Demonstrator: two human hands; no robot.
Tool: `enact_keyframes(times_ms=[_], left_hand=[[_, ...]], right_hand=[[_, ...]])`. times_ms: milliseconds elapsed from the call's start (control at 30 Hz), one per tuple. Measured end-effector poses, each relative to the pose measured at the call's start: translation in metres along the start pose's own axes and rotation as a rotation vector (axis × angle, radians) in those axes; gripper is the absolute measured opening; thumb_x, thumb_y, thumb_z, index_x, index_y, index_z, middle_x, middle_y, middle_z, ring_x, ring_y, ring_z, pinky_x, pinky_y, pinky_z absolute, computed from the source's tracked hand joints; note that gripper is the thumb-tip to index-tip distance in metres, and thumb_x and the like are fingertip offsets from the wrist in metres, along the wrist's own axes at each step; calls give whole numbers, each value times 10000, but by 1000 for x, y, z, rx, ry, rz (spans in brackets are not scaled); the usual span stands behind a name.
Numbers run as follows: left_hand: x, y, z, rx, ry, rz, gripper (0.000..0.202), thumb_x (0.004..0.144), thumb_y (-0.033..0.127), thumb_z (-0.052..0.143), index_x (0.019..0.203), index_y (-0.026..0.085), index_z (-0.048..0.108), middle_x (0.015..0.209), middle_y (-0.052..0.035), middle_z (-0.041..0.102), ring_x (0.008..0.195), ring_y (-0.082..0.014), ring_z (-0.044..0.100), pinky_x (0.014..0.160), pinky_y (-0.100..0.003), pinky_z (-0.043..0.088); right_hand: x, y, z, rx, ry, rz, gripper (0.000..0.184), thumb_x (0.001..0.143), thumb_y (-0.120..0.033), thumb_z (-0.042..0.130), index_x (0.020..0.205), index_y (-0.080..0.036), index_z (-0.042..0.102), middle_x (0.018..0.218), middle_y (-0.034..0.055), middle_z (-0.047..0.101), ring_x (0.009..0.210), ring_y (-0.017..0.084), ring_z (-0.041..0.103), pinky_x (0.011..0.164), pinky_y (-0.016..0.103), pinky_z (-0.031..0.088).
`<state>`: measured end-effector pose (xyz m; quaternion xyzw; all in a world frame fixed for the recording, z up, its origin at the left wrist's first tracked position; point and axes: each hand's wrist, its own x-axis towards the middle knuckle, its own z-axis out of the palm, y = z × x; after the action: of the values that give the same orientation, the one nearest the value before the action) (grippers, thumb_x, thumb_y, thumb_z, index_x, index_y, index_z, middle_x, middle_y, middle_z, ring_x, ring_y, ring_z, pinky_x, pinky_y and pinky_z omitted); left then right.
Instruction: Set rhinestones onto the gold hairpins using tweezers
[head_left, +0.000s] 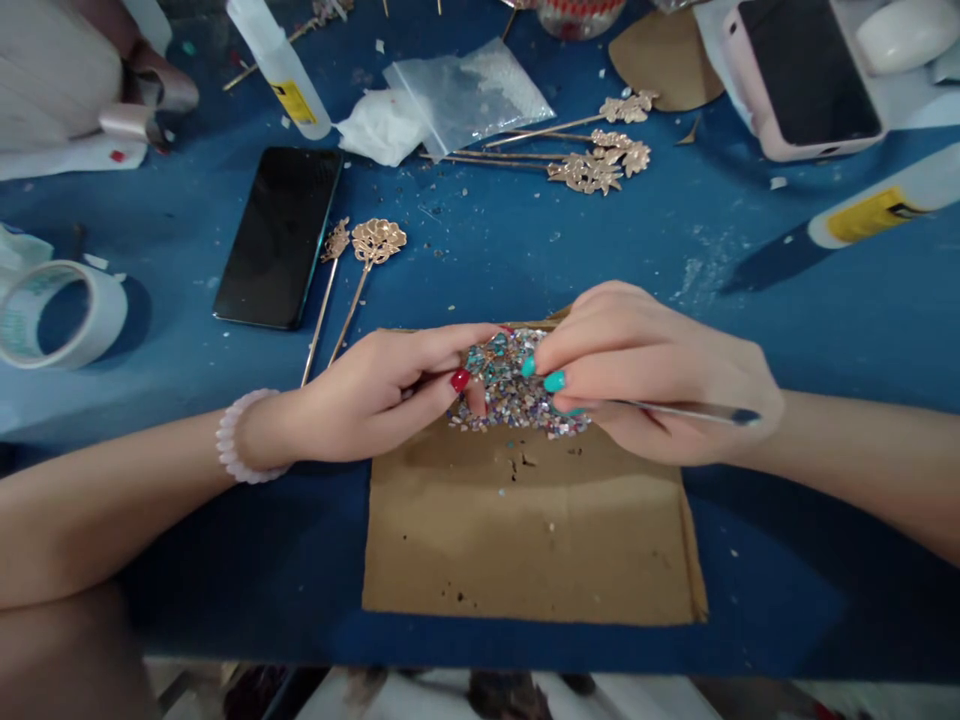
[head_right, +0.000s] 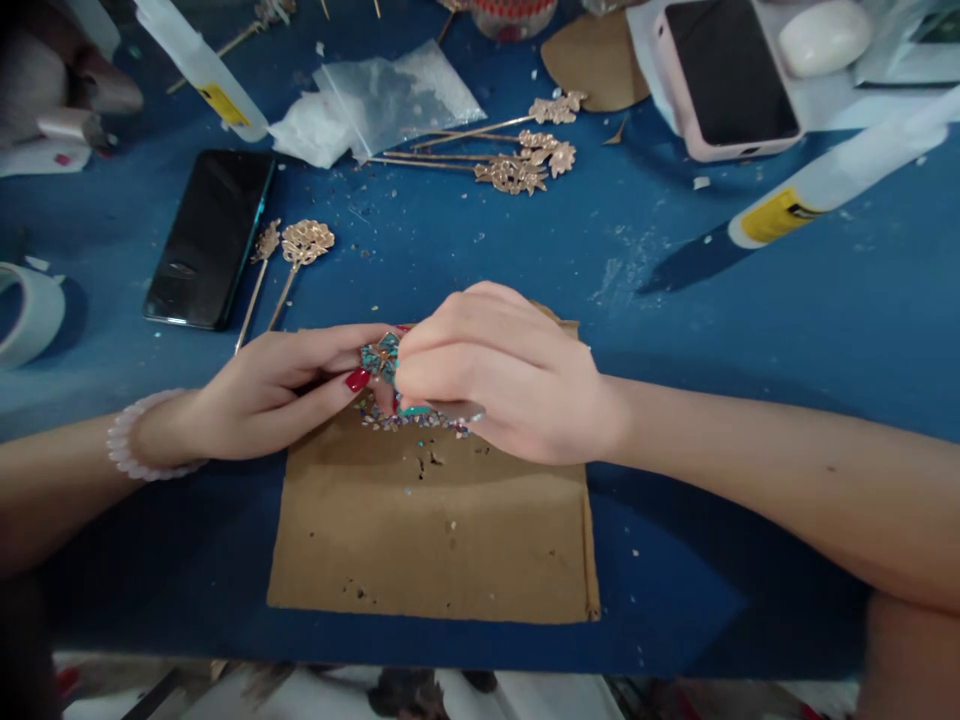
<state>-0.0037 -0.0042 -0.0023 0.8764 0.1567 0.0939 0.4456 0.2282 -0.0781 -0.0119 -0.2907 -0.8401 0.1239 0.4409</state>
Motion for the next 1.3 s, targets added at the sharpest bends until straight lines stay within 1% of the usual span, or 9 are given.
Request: enact_keyframes(times_ms=[167, 300, 467, 733, 833, 933, 1100, 1200, 1300], left_hand=[[0, -2, 0, -13, 11, 29, 509, 918, 94, 427, 1426, 105, 390, 840, -35, 704, 773, -122, 653, 654, -184, 497], [0, -4, 1, -84, 10, 72, 535, 914, 57, 414, 1441, 141, 367, 829, -14, 685, 736, -96, 634, 658, -175, 490], [0, -3, 0, -111, 4, 83, 569, 906, 27, 409, 1452, 175, 350, 807, 7, 671, 727, -79, 625, 678, -161, 486], [0, -4, 0, -97, -5, 91, 548, 907, 57, 412, 1445, 148, 361, 866, -35, 694, 783, -114, 649, 697, -191, 505], [1, -4, 1, -103, -6, 102, 549, 904, 57, 413, 1444, 146, 363, 842, -28, 688, 757, -110, 645, 698, -194, 508], [2, -4, 0, -98, -7, 109, 535, 906, 54, 410, 1434, 134, 376, 812, -21, 683, 731, -103, 636, 691, -187, 506], [2, -3, -1, -87, -2, 118, 525, 908, 57, 409, 1429, 115, 377, 835, -40, 696, 741, -110, 641, 677, -189, 509], [2, -3, 0, -92, -5, 109, 519, 902, 58, 412, 1416, 128, 395, 799, -23, 691, 709, -103, 641, 655, -182, 503], [3, -3, 0, -89, -8, 106, 509, 902, 57, 410, 1405, 133, 406, 790, -17, 690, 722, -106, 647, 677, -190, 506]], right_hand=[[2, -9, -10, 36, -98, -34, 141, 872, -12, 496, 912, -139, 542, 899, 69, 662, 828, 132, 620, 740, 352, 527], [-2, -10, -11, 68, -136, -41, 135, 877, -23, 495, 923, -140, 546, 871, 55, 661, 802, 125, 615, 747, 336, 532], [-6, -4, -7, 81, -192, -46, 170, 842, 5, 520, 952, -117, 563, 896, 70, 660, 805, 135, 592, 757, 350, 515], [-7, -3, -11, 19, -205, -28, 161, 862, -3, 498, 941, -126, 565, 895, 58, 661, 827, 129, 586, 789, 342, 514], [-5, -4, -12, 27, -188, -5, 141, 872, -21, 507, 934, -133, 564, 885, 54, 659, 834, 128, 583, 792, 336, 508], [-5, -6, -11, 91, -219, 16, 125, 896, -47, 489, 943, -142, 555, 890, 52, 657, 838, 121, 583, 793, 325, 510], [-7, -6, -10, 129, -242, -13, 179, 860, 9, 472, 948, -125, 551, 898, 59, 651, 843, 125, 585, 800, 342, 511], [-8, -5, -11, 122, -248, -2, 162, 860, -3, 487, 957, -114, 554, 906, 71, 656, 853, 134, 583, 797, 347, 505], [-8, -4, -11, 121, -251, 5, 162, 861, -7, 489, 966, -108, 558, 911, 77, 663, 856, 140, 581, 789, 347, 500]])
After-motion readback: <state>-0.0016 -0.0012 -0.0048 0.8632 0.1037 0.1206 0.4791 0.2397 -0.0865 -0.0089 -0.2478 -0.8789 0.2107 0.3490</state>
